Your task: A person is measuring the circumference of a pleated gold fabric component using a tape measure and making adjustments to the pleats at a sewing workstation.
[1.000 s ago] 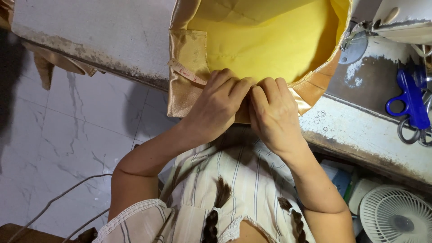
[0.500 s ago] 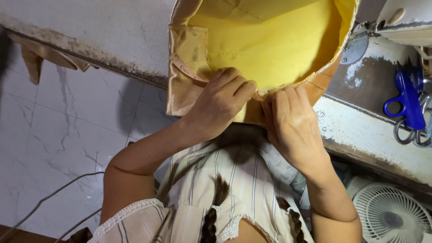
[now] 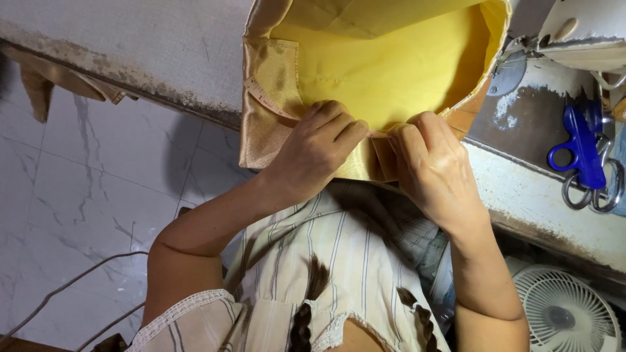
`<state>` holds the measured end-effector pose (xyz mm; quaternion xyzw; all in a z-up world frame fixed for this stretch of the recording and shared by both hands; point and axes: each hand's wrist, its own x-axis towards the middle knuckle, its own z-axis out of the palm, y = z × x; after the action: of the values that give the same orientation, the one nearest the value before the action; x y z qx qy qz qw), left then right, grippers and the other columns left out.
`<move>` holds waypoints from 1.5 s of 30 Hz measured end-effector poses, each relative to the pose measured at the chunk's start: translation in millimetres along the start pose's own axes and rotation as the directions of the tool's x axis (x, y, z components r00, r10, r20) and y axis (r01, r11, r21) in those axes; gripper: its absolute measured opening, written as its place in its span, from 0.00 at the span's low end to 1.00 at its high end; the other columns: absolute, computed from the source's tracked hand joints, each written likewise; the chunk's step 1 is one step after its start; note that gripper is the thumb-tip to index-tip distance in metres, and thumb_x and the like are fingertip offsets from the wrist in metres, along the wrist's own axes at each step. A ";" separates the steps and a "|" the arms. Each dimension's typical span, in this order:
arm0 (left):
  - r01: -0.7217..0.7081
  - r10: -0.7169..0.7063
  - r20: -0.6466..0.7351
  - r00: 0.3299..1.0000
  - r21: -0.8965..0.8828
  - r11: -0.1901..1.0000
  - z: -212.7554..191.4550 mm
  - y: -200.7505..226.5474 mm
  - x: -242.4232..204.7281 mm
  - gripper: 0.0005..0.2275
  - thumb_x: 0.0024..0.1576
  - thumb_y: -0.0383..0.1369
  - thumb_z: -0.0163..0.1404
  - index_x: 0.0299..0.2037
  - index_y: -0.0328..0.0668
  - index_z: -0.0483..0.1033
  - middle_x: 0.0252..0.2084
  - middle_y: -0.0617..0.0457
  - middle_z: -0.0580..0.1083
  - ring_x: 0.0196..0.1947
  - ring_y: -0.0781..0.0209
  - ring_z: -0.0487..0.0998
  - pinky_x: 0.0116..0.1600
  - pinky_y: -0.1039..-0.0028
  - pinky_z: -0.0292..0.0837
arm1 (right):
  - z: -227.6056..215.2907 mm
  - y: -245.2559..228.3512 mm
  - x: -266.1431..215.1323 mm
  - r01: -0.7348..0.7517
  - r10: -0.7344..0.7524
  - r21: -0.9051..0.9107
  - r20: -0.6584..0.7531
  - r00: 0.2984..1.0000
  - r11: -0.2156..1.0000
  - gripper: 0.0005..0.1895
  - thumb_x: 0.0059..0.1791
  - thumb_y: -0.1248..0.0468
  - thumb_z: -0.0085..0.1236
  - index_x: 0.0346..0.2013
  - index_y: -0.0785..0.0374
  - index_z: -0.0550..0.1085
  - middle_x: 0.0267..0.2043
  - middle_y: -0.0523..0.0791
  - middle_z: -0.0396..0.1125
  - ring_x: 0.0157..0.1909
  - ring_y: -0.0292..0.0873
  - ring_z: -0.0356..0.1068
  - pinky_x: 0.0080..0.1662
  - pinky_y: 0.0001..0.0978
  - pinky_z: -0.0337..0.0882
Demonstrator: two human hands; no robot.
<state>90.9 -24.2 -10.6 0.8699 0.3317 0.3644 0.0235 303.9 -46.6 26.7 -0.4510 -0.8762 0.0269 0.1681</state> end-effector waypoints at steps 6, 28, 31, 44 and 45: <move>0.006 -0.005 0.010 1.000 -0.050 0.999 -5.4 0.7 1.8 0.12 0.50 0.10 0.54 0.35 0.37 0.73 0.27 0.50 0.66 0.36 0.52 0.73 0.48 0.64 0.72 | 10.3 4.3 -5.0 0.002 0.001 0.032 -0.070 0.998 0.999 0.03 0.55 0.74 0.55 0.37 0.68 0.70 0.34 0.50 0.57 0.35 0.56 0.66 0.35 0.45 0.73; 0.202 -0.200 0.054 0.978 -0.040 0.978 24.8 39.8 22.6 0.20 0.43 0.14 0.54 0.47 0.34 0.69 0.34 0.47 0.63 0.39 0.45 0.67 0.46 0.62 0.66 | 32.2 15.3 -14.0 0.016 -0.022 -0.044 -0.127 0.992 0.999 0.05 0.53 0.72 0.55 0.34 0.69 0.68 0.34 0.50 0.57 0.36 0.56 0.67 0.36 0.42 0.73; 0.289 -0.281 0.085 0.956 -0.100 0.952 28.7 38.9 19.9 0.19 0.48 0.14 0.50 0.50 0.35 0.67 0.31 0.48 0.64 0.38 0.45 0.68 0.46 0.63 0.66 | 30.9 14.8 -13.2 0.016 -0.022 -0.052 -0.118 0.993 0.999 0.04 0.53 0.71 0.56 0.36 0.67 0.69 0.34 0.48 0.57 0.36 0.53 0.67 0.35 0.41 0.73; 0.275 -0.259 0.120 0.958 -0.135 0.952 26.6 36.6 28.7 0.20 0.37 0.05 0.42 0.36 0.34 0.69 0.32 0.45 0.70 0.38 0.47 0.66 0.42 0.62 0.64 | -55.6 66.1 13.6 0.217 -0.223 -0.349 0.022 0.974 0.912 0.11 0.52 0.73 0.67 0.49 0.66 0.81 0.68 0.49 0.70 0.74 0.57 0.57 0.55 0.49 0.62; 0.263 -0.247 0.127 0.961 -0.125 0.957 26.6 36.3 28.2 0.18 0.37 0.07 0.42 0.34 0.36 0.68 0.32 0.45 0.69 0.38 0.46 0.66 0.42 0.61 0.63 | -54.3 66.0 13.1 0.239 -0.249 -0.308 0.008 0.968 0.921 0.06 0.54 0.76 0.65 0.43 0.66 0.79 0.60 0.45 0.77 0.79 0.60 0.53 0.56 0.49 0.62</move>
<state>143.1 -30.3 -2.4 0.8348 0.4128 0.3320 0.1498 365.7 -2.7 68.3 -0.3592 -0.9163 -0.1377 0.1116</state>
